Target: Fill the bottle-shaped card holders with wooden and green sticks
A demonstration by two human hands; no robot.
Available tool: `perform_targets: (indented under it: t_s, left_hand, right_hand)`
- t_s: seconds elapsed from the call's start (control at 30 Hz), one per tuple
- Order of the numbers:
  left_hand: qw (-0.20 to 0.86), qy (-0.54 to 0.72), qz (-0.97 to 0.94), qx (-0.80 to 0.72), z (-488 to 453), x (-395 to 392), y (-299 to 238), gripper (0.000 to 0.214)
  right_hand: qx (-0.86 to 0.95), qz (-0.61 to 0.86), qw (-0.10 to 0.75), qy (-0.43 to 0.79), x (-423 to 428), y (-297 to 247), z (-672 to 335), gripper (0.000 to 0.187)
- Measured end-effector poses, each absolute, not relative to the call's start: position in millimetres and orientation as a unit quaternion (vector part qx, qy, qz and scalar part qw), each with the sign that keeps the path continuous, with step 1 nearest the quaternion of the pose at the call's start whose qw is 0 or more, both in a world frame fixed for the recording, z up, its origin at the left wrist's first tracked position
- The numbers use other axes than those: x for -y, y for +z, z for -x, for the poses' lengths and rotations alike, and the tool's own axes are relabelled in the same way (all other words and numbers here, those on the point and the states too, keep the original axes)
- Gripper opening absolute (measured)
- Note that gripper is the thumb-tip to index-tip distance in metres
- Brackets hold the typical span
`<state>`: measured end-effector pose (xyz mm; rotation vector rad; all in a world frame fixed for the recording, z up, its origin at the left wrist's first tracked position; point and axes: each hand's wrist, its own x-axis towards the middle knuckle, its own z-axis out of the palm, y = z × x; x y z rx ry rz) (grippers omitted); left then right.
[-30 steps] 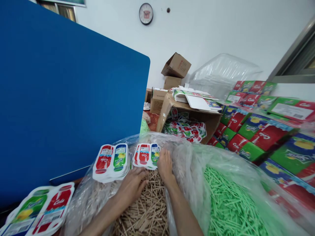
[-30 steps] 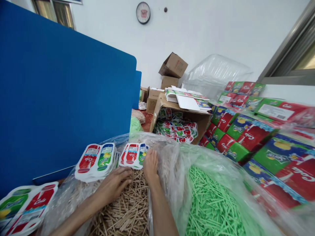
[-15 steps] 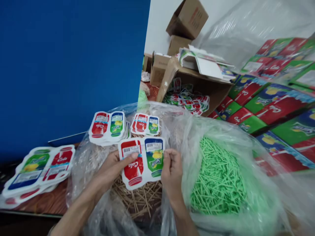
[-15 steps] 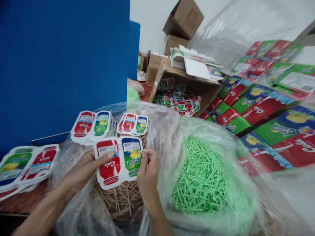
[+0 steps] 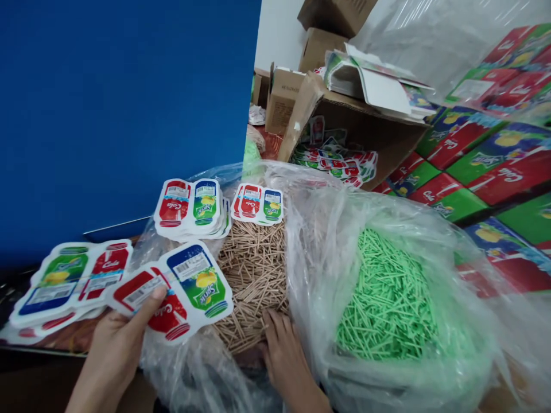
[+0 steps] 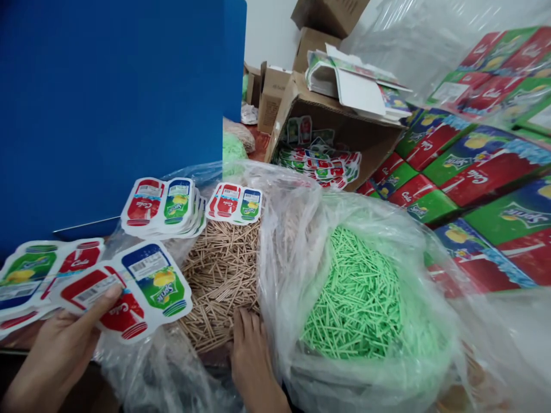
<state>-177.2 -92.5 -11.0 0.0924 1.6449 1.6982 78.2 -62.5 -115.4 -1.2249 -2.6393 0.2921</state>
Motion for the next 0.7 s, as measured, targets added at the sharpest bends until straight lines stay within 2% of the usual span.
perform_targets:
  t_s: [0.1, 0.23, 0.5, 0.7]
  left_hand:
    - [0.371, 0.675, -0.016, -0.638, 171.0, 97.1, -9.7, 0.048]
    - [0.391, 0.660, 0.015, -0.642, 167.4, 100.2, -9.3, 0.051]
    - [0.401, 0.662, -0.006, -0.634, 166.3, 105.8, -12.5, 0.049]
    - [0.383, 0.669, 0.004, -0.637, 164.6, 106.7, -13.0, 0.050]
  right_hand:
    - [0.906, 0.414, 0.082, 0.039, 63.0, -124.2, -75.5, 0.052]
    - [0.915, 0.391, 0.100, -0.013, 62.2, -126.1, -73.8, 0.046]
    - [0.907, 0.407, 0.095, -0.043, 67.1, -147.3, -67.9, 0.046]
    - [0.915, 0.379, 0.137, -0.016, 71.7, -158.5, -79.0, 0.050]
